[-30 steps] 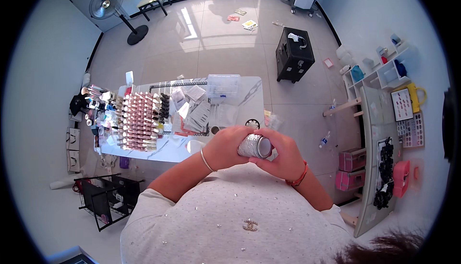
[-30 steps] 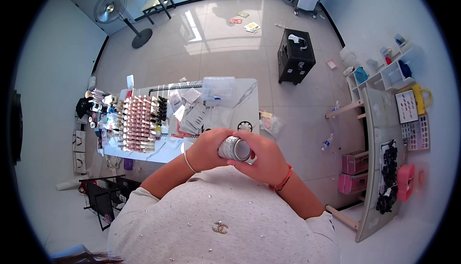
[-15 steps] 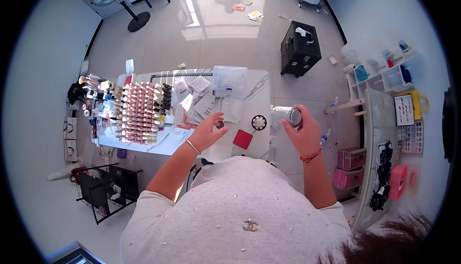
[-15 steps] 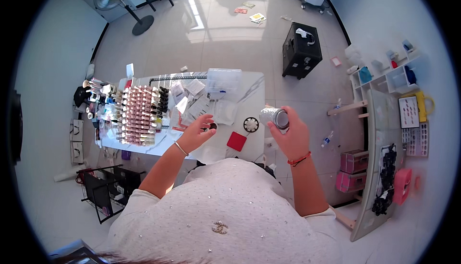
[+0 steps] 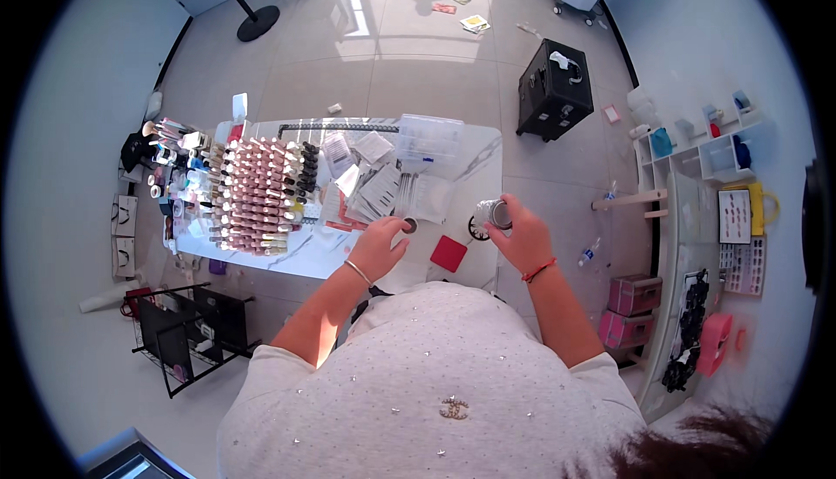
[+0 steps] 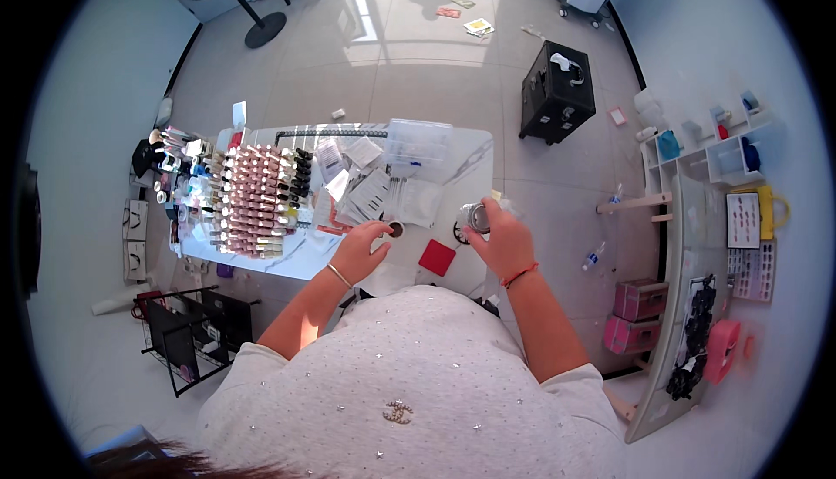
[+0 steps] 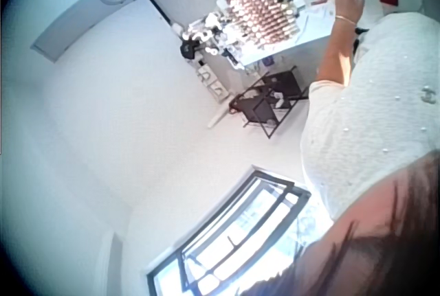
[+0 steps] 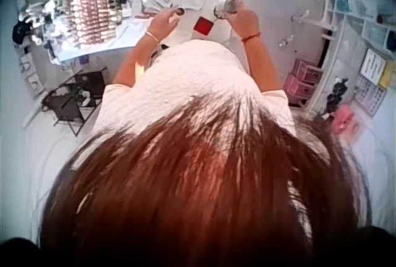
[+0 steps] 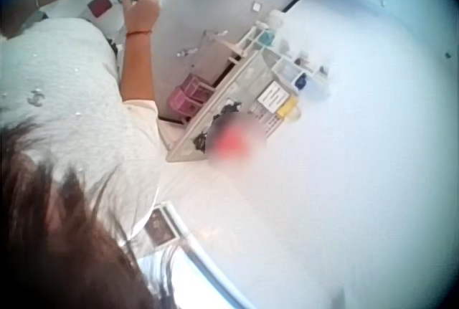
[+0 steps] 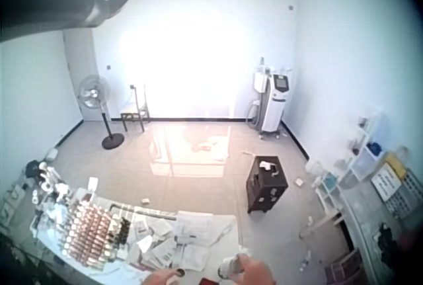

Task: The person organizes cosmetic items on a table, handling small bottles and tubes. They wrap a cylindrical item in bubble wrap and then proceed to pack numerous small black cosmetic tubes into a clear plastic bag.

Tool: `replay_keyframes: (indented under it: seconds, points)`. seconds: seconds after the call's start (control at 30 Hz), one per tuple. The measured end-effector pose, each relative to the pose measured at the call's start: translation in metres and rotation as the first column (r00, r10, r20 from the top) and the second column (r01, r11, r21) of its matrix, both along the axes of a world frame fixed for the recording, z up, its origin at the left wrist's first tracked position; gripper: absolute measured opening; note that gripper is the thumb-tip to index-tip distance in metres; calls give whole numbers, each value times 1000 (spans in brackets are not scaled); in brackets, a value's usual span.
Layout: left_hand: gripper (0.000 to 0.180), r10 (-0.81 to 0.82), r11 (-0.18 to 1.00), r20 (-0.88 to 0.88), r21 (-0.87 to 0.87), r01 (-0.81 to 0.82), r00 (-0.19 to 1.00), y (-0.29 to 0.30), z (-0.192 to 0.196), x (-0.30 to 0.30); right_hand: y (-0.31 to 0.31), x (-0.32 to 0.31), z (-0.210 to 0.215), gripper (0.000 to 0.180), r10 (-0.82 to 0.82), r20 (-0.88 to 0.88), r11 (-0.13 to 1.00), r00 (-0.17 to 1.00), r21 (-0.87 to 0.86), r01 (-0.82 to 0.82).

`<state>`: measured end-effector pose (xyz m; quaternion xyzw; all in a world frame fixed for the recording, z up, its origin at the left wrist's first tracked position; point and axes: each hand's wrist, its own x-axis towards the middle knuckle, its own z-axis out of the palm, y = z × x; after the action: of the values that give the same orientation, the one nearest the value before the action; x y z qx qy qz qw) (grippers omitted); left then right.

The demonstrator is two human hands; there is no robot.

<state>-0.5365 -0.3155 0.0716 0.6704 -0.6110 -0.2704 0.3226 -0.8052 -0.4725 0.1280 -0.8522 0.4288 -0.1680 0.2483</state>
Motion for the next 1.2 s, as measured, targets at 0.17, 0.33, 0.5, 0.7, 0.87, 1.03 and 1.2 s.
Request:
replay_keyframes:
  seconds: [0.17, 0.33, 0.5, 0.7, 0.87, 1.03, 1.2]
  points:
    - [28, -3, 1000, 102, -14, 4, 995, 5, -1, 10, -23, 23, -5, 49, 63, 40, 997, 997, -38, -62]
    - [29, -4, 999, 124, 42, -1, 992, 11, 0, 10, -27, 59, -27, 45, 167, -181, 986, 969, 43, -162]
    - [28, 37, 997, 79, 66, -42, 996, 15, -6, 14, -32, 81, -51, 42, 157, -515, 988, 843, 85, -132]
    - [26, 68, 996, 83, 56, -73, 994, 20, -10, 15, -29, 92, -63, 42, 197, -589, 980, 783, 138, -143]
    - [26, 57, 996, 93, 62, -63, 994, 18, -10, 15, -24, 91, -72, 42, 184, -584, 983, 791, 118, -141]
    - [28, 8, 995, 93, 98, -17, 996, 13, -11, 16, -26, 87, -77, 50, 209, -599, 974, 773, 201, -108]
    - [31, -37, 991, 90, 132, 25, 995, 4, -13, 16, -22, 83, -49, 77, 184, -578, 966, 795, 257, -37]
